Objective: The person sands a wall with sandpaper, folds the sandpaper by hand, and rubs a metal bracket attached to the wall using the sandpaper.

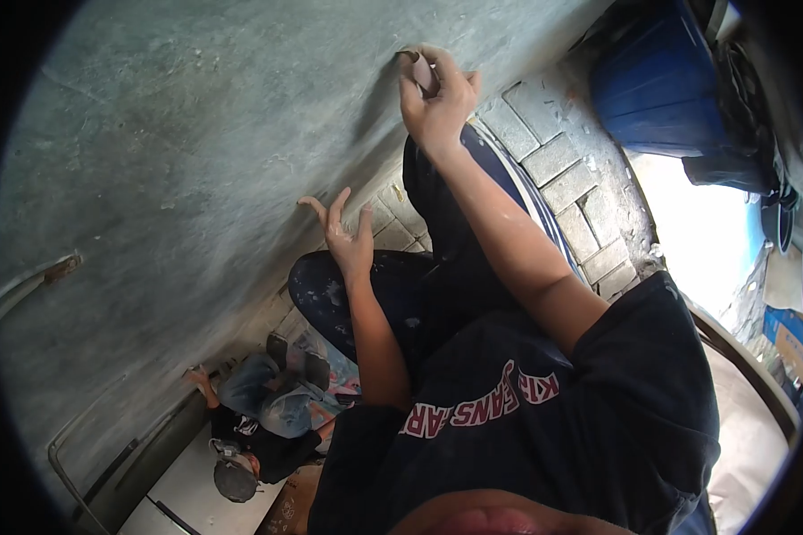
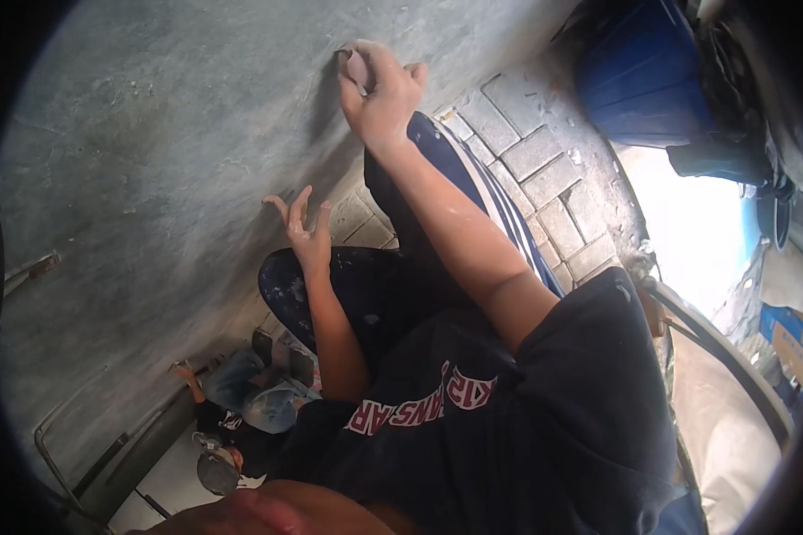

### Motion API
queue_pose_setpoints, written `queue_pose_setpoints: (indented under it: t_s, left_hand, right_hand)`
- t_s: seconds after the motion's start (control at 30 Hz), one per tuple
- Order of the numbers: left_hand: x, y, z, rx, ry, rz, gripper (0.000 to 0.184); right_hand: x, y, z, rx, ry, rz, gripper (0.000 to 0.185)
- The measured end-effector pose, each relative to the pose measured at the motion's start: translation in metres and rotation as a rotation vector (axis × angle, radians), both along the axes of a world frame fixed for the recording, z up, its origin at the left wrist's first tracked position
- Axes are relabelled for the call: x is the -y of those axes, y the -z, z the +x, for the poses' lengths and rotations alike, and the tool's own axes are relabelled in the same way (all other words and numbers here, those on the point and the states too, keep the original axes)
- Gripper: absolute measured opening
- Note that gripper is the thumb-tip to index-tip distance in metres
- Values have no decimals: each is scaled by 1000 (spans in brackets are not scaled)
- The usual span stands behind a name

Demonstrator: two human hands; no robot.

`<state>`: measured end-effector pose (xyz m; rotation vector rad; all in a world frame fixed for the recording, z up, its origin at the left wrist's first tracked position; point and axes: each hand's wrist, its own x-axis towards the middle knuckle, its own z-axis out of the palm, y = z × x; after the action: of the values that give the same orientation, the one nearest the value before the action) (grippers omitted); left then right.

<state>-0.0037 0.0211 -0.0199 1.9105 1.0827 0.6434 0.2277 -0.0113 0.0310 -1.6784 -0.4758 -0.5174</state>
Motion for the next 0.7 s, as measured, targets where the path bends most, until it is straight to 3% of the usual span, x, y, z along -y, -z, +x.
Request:
queue_pose_setpoints:
  t_s: [0.27, 0.33, 0.47, 0.53, 0.7]
  left_hand:
    - [3, -4, 4, -87, 19, 40, 39]
    - [7, -9, 6, 11, 9, -30, 38]
    - [3, -4, 2, -49, -3, 23, 37]
    - [4, -4, 3, 73, -8, -64, 37]
    - [5, -8, 0, -21, 0, 11, 37]
  right_hand:
    - [-4, -2, -1, 17, 2, 43, 19]
    - [-5, 1, 5, 20, 23, 17, 20]
    - [-7, 2, 0, -27, 27, 56, 19]
    - [-1, 1, 3, 53, -5, 13, 18]
    - [-2, 3, 0, 6, 27, 20, 20]
